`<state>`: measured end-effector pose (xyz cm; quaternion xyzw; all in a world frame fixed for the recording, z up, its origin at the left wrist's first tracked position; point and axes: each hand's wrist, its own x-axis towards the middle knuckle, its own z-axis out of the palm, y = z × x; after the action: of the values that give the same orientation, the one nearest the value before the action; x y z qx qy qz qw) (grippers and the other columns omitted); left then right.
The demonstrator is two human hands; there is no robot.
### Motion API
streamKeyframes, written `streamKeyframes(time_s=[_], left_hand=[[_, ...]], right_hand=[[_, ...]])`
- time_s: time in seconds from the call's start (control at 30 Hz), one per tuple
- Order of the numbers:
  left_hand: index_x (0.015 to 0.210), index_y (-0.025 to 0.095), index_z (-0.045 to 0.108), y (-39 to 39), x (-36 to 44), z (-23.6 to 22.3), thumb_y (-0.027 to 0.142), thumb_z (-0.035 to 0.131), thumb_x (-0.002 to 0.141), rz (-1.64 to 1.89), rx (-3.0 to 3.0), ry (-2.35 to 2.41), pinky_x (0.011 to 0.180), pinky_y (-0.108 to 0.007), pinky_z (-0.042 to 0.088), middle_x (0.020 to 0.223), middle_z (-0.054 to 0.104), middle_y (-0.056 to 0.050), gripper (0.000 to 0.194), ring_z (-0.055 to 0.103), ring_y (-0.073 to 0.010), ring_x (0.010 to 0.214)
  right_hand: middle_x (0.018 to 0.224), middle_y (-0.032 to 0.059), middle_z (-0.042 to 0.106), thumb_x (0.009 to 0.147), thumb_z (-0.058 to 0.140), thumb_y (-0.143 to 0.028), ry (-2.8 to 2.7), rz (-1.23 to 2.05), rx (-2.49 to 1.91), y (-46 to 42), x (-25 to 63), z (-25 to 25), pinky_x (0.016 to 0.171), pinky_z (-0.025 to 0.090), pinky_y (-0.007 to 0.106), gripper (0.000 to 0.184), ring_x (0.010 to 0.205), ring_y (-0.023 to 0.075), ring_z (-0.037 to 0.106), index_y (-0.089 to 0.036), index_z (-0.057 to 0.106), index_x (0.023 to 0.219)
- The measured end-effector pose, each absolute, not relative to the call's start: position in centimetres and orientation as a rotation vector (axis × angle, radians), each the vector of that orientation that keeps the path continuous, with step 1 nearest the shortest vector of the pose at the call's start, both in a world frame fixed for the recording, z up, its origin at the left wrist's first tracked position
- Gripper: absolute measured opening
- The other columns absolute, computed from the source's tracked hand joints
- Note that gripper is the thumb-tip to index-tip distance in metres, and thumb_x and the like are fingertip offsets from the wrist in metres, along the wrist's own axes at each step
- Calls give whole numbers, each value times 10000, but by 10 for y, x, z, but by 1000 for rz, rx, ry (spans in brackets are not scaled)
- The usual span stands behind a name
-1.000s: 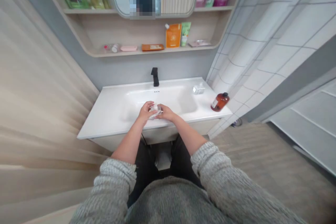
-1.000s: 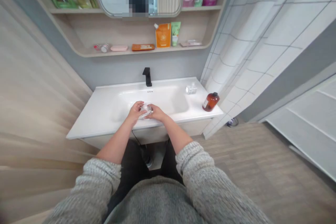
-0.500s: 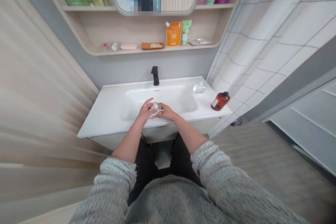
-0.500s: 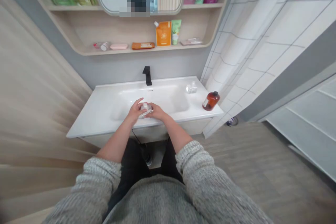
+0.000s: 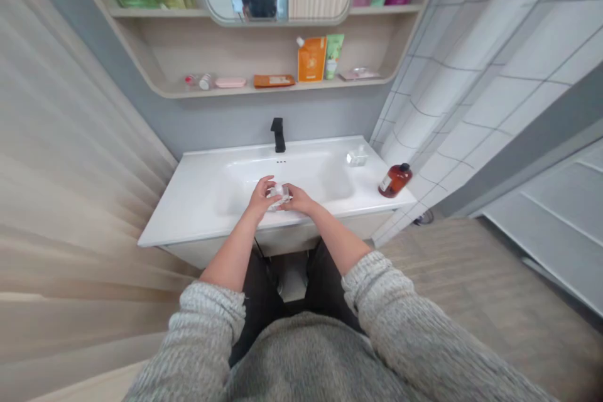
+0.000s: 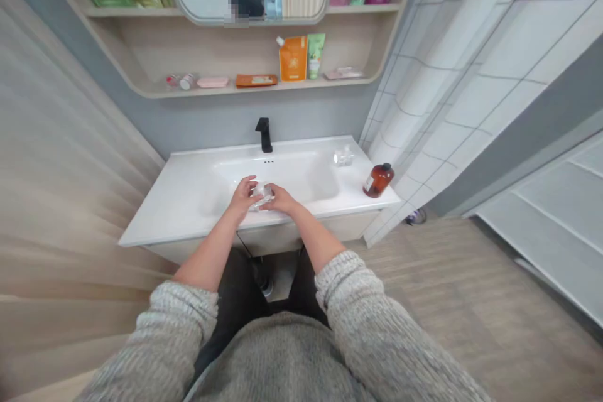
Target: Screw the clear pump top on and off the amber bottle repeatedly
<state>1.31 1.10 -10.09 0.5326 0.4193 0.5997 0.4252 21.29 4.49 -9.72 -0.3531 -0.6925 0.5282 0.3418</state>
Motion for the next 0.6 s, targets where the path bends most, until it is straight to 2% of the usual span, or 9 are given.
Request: streamKeyframes(time_s=[0.07, 0.2, 0.37, 0.5, 0.6], left_hand=[[1407, 289, 673, 11, 13, -100, 415, 1049, 599, 1457, 1320, 1014, 1008, -392, 541, 1156, 774, -49, 900, 739, -262, 1098], [1356, 275, 685, 11, 13, -101, 399, 1049, 591, 1486, 1318, 1028, 979, -376, 539, 1009, 721, -4, 856, 721, -232, 994], [1469, 279, 639, 11, 13, -101, 407, 1039, 630, 1448, 1318, 983, 1049, -402, 528, 1166, 756, -47, 939, 730, -249, 1086], [1411, 280, 678, 11, 12, -102, 367, 1038, 617, 1484, 1333, 1040, 1020, -381, 529, 1085, 738, -18, 875, 731, -241, 1056], [1439, 288, 678, 11, 12, -102, 371, 1047, 612, 1496, 1347, 1046, 1067, -402, 528, 1230, 778, -65, 909, 737, -279, 1188]], right_hand=[[1101, 8, 752, 533, 1030, -408, -1804, 1376, -902, 45, 213, -96, 960, 561, 377, 767, 1055, 257, 688, -244, 700, 1206], [1019, -15, 734, 509, 1034, -419, -1806, 1342, -938, 44, 213, -95, 924, 553, 367, 772, 981, 244, 667, -243, 692, 1179], [1050, -14, 753, 546, 1016, -405, -1806, 1364, -881, 44, 213, -95, 944, 547, 372, 729, 978, 238, 675, -251, 702, 1184], [1009, -21, 734, 517, 1029, -397, -1796, 1350, -928, 44, 213, -95, 921, 550, 368, 735, 961, 238, 670, -244, 697, 1155], [1070, -8, 753, 522, 1036, -400, -1791, 1364, -910, 44, 213, -95, 952, 557, 373, 762, 1011, 245, 687, -239, 699, 1186]])
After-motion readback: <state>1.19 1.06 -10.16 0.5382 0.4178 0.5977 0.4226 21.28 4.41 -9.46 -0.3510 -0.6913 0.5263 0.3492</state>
